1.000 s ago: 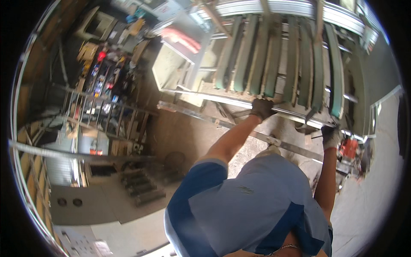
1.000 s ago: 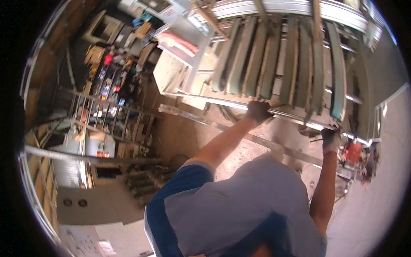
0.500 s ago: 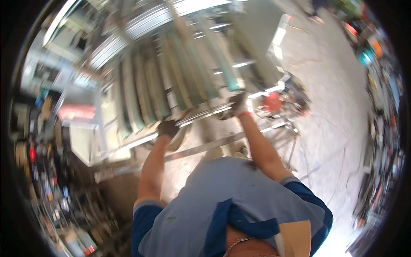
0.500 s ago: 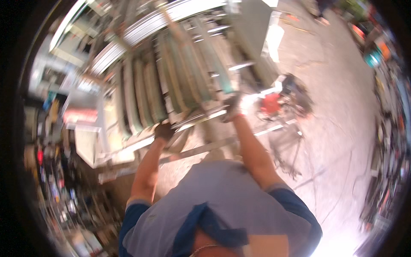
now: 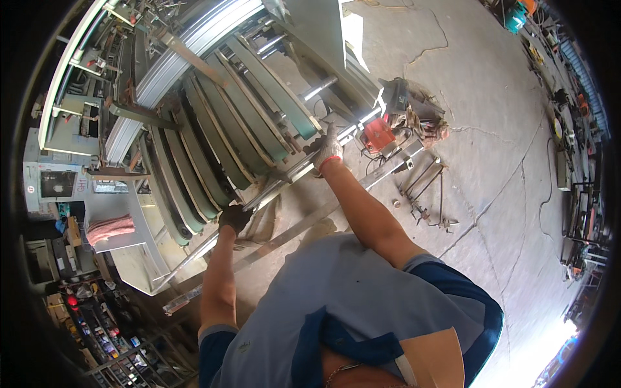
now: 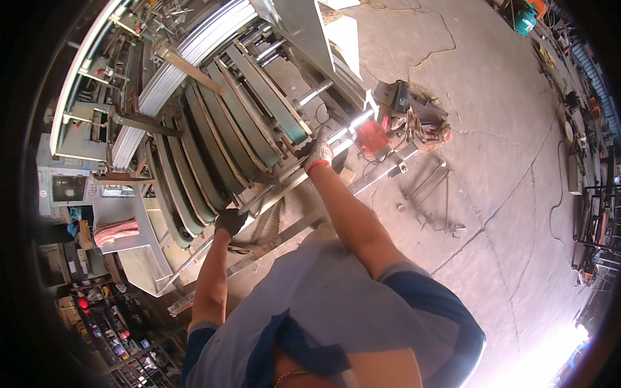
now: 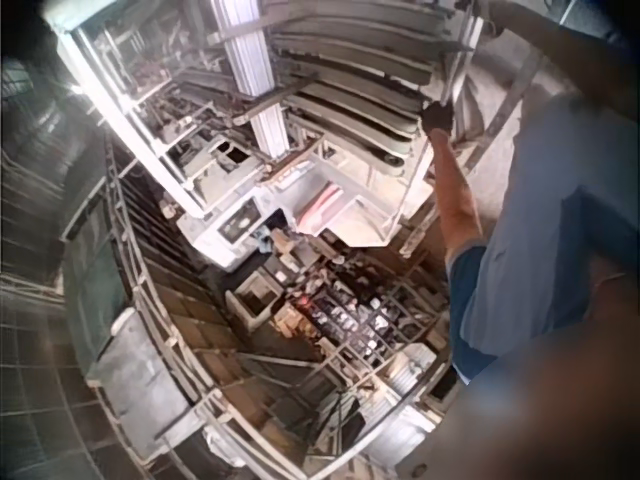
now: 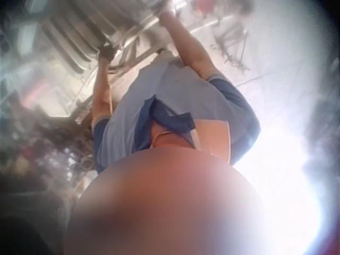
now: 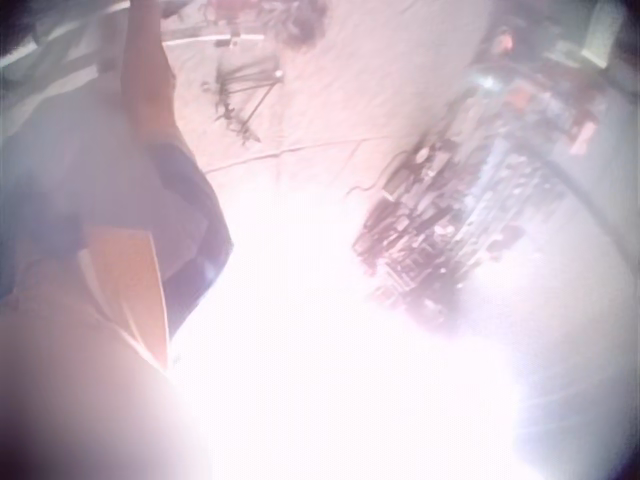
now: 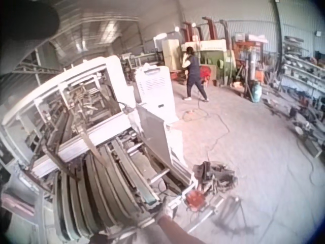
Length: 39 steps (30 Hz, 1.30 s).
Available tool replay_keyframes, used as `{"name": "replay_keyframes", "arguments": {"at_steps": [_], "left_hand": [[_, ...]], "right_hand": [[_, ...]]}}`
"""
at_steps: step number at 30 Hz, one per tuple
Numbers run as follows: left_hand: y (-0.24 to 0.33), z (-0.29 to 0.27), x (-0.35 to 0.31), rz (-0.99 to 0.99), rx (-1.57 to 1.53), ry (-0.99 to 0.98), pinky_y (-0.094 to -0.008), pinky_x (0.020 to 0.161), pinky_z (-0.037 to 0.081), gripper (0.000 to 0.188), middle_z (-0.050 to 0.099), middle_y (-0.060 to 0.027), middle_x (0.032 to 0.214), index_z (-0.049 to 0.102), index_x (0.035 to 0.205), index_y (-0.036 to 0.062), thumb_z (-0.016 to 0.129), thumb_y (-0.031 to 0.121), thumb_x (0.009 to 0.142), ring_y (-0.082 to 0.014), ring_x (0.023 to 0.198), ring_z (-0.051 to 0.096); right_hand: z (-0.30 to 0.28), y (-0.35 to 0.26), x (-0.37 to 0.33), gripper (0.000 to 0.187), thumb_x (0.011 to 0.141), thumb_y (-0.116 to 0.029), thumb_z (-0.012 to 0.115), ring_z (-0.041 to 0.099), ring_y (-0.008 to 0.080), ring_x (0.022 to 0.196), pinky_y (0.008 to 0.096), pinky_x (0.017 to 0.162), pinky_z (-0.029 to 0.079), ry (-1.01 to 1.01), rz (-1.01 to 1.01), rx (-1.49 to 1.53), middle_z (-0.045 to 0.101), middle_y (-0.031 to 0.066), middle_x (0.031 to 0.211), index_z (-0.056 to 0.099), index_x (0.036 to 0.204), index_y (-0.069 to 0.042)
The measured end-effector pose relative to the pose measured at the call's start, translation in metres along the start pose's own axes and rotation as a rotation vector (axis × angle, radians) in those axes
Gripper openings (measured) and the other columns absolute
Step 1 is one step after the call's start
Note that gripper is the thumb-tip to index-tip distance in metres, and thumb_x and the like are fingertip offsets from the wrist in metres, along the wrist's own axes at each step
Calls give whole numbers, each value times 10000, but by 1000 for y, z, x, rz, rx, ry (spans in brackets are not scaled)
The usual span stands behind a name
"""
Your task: The person assembles a metal frame by aligning and clamping metal bars together. They use a clamp to secure the bars, then pick up a power tool and apply it to the joint. The person continues to adjust and secure the frame components.
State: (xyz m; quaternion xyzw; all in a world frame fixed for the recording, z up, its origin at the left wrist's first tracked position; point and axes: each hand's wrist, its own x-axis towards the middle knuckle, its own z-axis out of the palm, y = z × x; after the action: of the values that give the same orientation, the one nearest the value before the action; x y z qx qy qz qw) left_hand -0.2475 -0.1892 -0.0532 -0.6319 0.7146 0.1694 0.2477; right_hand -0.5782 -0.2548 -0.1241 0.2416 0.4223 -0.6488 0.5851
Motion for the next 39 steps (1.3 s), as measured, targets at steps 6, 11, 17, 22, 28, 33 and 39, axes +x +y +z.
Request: {"name": "replay_keyframes", "arguments": {"at_steps": [6, 11, 17, 22, 28, 33, 39], "left_hand": [[9, 23, -5, -168, -6, 229, -494, 816, 543, 434, 727, -136, 959, 717, 993, 155, 412, 464, 970, -361, 929, 696], [-2, 41, 2, -94, 25, 463, -530, 711, 565, 526, 721, -168, 808, 715, 837, 134, 395, 528, 971, -400, 764, 708], [3, 43, 2, -197, 99, 491, -503, 724, 540, 539, 707, -175, 821, 679, 831, 107, 429, 562, 975, -376, 827, 698], [2, 40, 4, -193, 132, 440, -450, 835, 556, 535, 679, -188, 1056, 702, 945, 64, 483, 552, 949, -360, 970, 678], [22, 34, 14, -254, 188, 319, -471, 792, 571, 577, 713, -155, 956, 695, 947, 74, 469, 605, 921, -349, 919, 693], [54, 25, 3, 30, 104, 564, -483, 691, 540, 450, 702, -156, 877, 660, 887, 81, 577, 522, 900, -340, 777, 686], [69, 12, -14, 222, 33, 657, -492, 729, 508, 442, 679, -165, 868, 654, 1007, 18, 673, 421, 829, -398, 816, 650]], "right_hand": [[-2, -8, -21, 623, 898, -675, 565, 429, 229, 534, 477, 578, 464, -64, 6, -33, 403, 30, 643, 550, 1056, -73], [-17, 0, -5, 562, 918, -652, 553, 446, 245, 530, 478, 577, 487, -257, 1, -45, 465, 59, 660, 531, 913, -90], [-27, 12, -1, 703, 924, -666, 523, 671, 339, 673, 463, 645, 551, -81, -207, -432, 657, 168, 755, 625, 987, 27], [-30, -10, -43, 883, 926, -742, 379, 661, 465, 909, 495, 789, 496, -100, -321, -736, 663, 329, 878, 690, 967, 84], [-38, -29, -63, 866, 931, -738, 334, 644, 466, 966, 485, 867, 490, -153, -248, -891, 667, 322, 958, 668, 1096, 44], [-49, -74, -115, 650, 969, -583, 470, 669, 288, 778, 427, 753, 531, -441, -79, -973, 689, 178, 898, 643, 1136, 21], [-93, -212, -133, 293, 978, -203, 584, 658, 183, 837, 330, 776, 540, -380, -615, -1107, 698, 97, 940, 636, 1208, -30]]}}
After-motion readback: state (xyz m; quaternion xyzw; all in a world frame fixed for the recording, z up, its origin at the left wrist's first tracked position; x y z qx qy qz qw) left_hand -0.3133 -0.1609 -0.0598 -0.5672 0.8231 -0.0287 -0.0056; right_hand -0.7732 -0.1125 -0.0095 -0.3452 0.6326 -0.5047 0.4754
